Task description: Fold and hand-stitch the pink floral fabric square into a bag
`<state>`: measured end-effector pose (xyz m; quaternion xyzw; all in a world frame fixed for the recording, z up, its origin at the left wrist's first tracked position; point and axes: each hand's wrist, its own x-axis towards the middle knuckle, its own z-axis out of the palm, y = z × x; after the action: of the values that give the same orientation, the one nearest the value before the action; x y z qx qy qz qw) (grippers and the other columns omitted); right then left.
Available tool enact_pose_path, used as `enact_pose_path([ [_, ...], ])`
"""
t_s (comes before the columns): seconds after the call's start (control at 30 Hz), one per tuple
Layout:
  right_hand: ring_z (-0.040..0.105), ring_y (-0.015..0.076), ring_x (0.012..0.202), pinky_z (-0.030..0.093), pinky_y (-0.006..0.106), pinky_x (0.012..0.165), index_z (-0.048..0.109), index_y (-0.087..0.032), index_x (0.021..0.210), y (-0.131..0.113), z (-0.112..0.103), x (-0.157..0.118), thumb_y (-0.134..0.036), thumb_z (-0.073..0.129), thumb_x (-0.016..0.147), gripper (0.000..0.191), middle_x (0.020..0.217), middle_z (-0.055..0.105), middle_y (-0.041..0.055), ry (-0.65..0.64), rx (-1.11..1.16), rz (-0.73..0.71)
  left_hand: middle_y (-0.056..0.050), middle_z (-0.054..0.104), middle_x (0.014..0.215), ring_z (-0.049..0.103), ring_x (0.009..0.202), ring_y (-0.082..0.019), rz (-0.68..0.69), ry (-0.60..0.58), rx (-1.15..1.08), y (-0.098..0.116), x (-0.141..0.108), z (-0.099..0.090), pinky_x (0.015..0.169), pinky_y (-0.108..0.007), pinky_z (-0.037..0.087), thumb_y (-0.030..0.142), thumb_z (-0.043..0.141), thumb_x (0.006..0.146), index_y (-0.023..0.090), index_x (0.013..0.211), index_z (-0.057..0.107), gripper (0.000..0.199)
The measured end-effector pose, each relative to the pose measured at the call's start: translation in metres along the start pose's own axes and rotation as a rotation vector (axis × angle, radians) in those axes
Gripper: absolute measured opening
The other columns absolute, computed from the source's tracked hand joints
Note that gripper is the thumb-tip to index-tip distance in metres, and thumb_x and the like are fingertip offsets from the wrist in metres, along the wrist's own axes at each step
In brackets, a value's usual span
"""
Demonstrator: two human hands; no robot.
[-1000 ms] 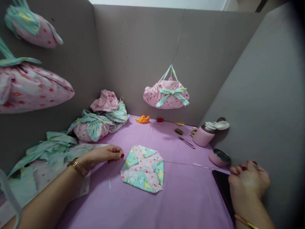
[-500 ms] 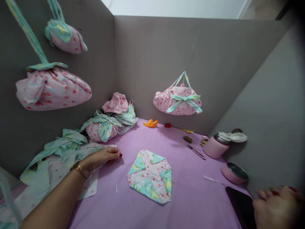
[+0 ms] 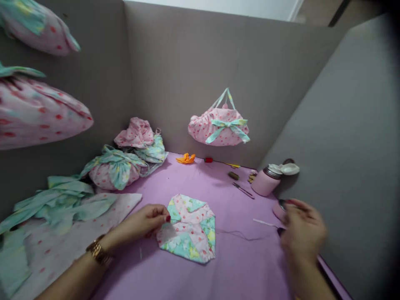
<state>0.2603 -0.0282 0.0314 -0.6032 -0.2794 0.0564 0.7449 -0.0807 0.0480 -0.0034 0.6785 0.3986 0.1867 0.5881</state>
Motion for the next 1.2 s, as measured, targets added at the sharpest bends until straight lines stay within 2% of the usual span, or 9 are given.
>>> enact_pose_path([
  [0.07, 0.032, 0.0062, 0.041, 0.024, 0.020, 0.038, 0.062, -0.016, 0.080, 0.000, 0.022, -0.040, -0.032, 0.067, 0.059, 0.026, 0.057, 0.046, -0.0043, -0.236, -0.007, 0.079, 0.009, 0.043, 0.043, 0.031, 0.035, -0.006, 0.010, -0.097, -0.002, 0.006, 0.002, 0.027, 0.036, -0.018, 0.024, 0.044, 0.048, 0.080, 0.018, 0.074, 0.051, 0.027],
  [0.13, 0.036, 0.0073, 0.046, 0.028, 0.020, 0.043, 0.064, -0.016, 0.090, 0.001, 0.038, -0.082, -0.034, 0.062, 0.070, 0.027, 0.062, 0.050, -0.0020, -0.821, 0.061, 0.315, 0.009, 0.044, 0.043, 0.032, 0.034, -0.007, 0.037, -0.164, -0.008, 0.009, 0.002, 0.046, 0.036, -0.018, 0.025, 0.045, 0.046, 0.081, 0.019, 0.074, 0.051, 0.027],
  [0.17, 0.040, 0.0085, 0.050, 0.030, 0.021, 0.047, 0.065, -0.016, 0.090, 0.002, 0.044, -0.100, -0.036, 0.059, 0.074, 0.026, 0.064, 0.052, -0.0005, -1.026, 0.113, 0.393, 0.009, 0.044, 0.043, 0.033, 0.034, -0.007, 0.054, -0.169, -0.004, 0.009, 0.002, 0.052, 0.036, -0.018, 0.025, 0.044, 0.045, 0.082, 0.019, 0.075, 0.050, 0.027],
  [0.23, 0.042, 0.0098, 0.056, 0.031, 0.022, 0.052, 0.065, -0.015, 0.084, 0.005, 0.049, -0.126, -0.038, 0.059, 0.077, 0.024, 0.064, 0.051, -0.0003, -1.211, 0.177, 0.452, 0.010, 0.042, 0.043, 0.034, 0.034, -0.007, 0.079, -0.143, 0.016, 0.009, 0.002, 0.059, 0.036, -0.018, 0.026, 0.044, 0.044, 0.083, 0.019, 0.074, 0.050, 0.027],
  [0.4, 0.029, 0.0064, 0.049, 0.020, 0.020, 0.047, 0.057, -0.014, 0.062, 0.011, 0.045, -0.141, -0.037, 0.069, 0.069, 0.027, 0.053, 0.040, -0.0054, -1.101, 0.178, 0.572, 0.009, 0.042, 0.043, 0.035, 0.035, -0.008, 0.085, -0.102, 0.089, 0.011, 0.004, 0.058, 0.038, -0.019, 0.027, 0.040, 0.042, 0.083, 0.019, 0.075, 0.051, 0.025],
  [0.57, 0.024, 0.0053, 0.043, 0.015, 0.021, 0.042, 0.057, -0.014, 0.067, 0.010, 0.045, -0.135, -0.040, 0.068, 0.069, 0.028, 0.048, 0.036, -0.0075, -1.007, 0.202, 0.656, 0.007, 0.045, 0.046, 0.039, 0.041, -0.010, 0.096, -0.045, 0.262, 0.010, 0.006, 0.045, 0.042, -0.020, 0.029, 0.037, 0.041, 0.083, 0.019, 0.072, 0.053, 0.025],
  [0.8, 0.020, 0.0039, 0.037, 0.011, 0.020, 0.037, 0.053, -0.016, 0.065, 0.009, 0.048, -0.132, -0.039, 0.072, 0.064, 0.030, 0.043, 0.034, -0.0099, -0.919, 0.201, 0.761, 0.003, 0.051, 0.060, 0.048, 0.051, -0.013, 0.115, 0.059, 0.292, 0.002, 0.006, 0.020, 0.048, -0.023, 0.035, 0.036, 0.043, 0.083, 0.019, 0.073, 0.053, 0.022],
  [0.97, 0.022, 0.0042, 0.038, 0.012, 0.020, 0.037, 0.055, -0.015, 0.065, 0.010, 0.049, -0.133, -0.039, 0.072, 0.064, 0.030, 0.045, 0.036, -0.0088, -0.940, 0.202, 0.751, -0.001, 0.056, 0.078, 0.053, 0.075, -0.018, 0.348, 0.155, 0.441, 0.005, 0.002, 0.028, 0.067, -0.027, 0.040, 0.028, 0.054, 0.079, 0.020, 0.069, 0.056, 0.012],
  [1.2, 0.024, 0.0049, 0.042, 0.014, 0.020, 0.040, 0.056, -0.015, 0.065, 0.011, 0.048, -0.134, -0.041, 0.071, 0.065, 0.030, 0.047, 0.037, -0.0080, -0.973, 0.196, 0.729, -0.003, 0.060, 0.080, 0.054, 0.076, -0.020, 0.370, 0.112, 0.530, -0.002, 0.006, 0.048, 0.069, -0.030, 0.039, 0.033, 0.058, 0.078, 0.024, 0.095, 0.062, 0.020],
])
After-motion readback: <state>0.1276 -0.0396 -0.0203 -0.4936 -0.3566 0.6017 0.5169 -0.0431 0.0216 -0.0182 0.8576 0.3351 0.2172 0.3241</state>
